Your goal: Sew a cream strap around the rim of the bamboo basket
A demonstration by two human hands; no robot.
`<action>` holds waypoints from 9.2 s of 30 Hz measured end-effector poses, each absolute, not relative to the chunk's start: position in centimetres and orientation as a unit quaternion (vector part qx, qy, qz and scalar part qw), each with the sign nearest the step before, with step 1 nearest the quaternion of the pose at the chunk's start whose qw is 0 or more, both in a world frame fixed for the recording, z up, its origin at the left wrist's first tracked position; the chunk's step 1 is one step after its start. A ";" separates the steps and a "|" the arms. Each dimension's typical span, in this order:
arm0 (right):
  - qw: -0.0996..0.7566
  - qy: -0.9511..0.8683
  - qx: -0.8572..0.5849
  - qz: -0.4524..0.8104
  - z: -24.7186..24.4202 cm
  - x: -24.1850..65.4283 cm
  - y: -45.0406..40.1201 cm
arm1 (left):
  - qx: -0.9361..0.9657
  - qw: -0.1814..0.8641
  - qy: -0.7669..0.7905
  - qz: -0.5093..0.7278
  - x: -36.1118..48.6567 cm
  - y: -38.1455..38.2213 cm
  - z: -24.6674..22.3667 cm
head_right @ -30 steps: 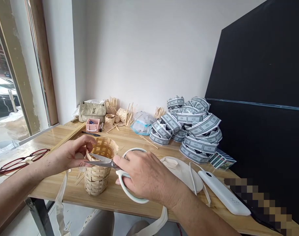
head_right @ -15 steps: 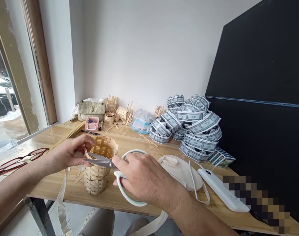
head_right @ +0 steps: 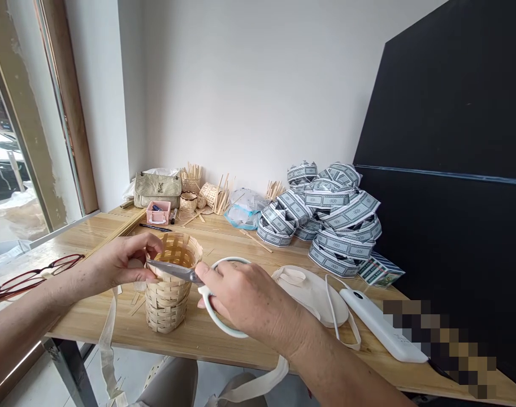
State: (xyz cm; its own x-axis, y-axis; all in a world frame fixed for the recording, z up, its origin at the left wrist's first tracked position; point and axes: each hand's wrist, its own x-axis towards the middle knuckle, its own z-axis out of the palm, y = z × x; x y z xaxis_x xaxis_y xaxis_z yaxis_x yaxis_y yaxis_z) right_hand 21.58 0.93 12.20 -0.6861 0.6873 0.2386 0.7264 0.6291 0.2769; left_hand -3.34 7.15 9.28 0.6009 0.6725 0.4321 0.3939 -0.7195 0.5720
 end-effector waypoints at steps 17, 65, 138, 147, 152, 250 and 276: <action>0.066 -0.898 -0.418 -0.122 12.9 21.8 1.0 | 0.813 0.337 0.310 0.359 -2.8 6.4 9.1; 0.051 -0.897 -0.418 -0.136 12.7 21.7 0.2 | 0.711 0.428 0.364 0.424 -1.8 6.4 5.1; 0.023 -0.869 -0.476 -0.132 13.5 20.4 -1.5 | 0.713 0.367 0.393 0.450 -0.8 4.8 5.2; 0.022 -0.867 -0.484 -0.114 13.7 20.4 -2.0 | 0.698 0.386 0.395 0.456 -0.6 4.6 5.3; 0.024 -0.876 -0.463 -0.136 13.5 20.5 -2.0 | 0.686 0.413 0.386 0.457 -0.5 4.2 5.7; 0.008 -0.874 -0.465 -0.138 13.8 21.1 -2.0 | 0.675 0.457 0.341 0.469 0.2 4.9 4.3; -0.006 -0.857 -0.474 -0.202 13.4 20.2 -1.9 | 0.692 0.311 0.409 0.507 0.7 4.2 4.6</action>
State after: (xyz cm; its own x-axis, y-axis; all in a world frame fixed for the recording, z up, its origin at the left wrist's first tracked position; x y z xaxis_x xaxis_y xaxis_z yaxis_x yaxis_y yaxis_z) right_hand 20.23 -1.94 13.42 -0.5511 0.8144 0.1816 0.8098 0.4694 0.3520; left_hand 0.69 4.25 4.62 0.1511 0.8816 0.4471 0.2516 -0.4717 0.8451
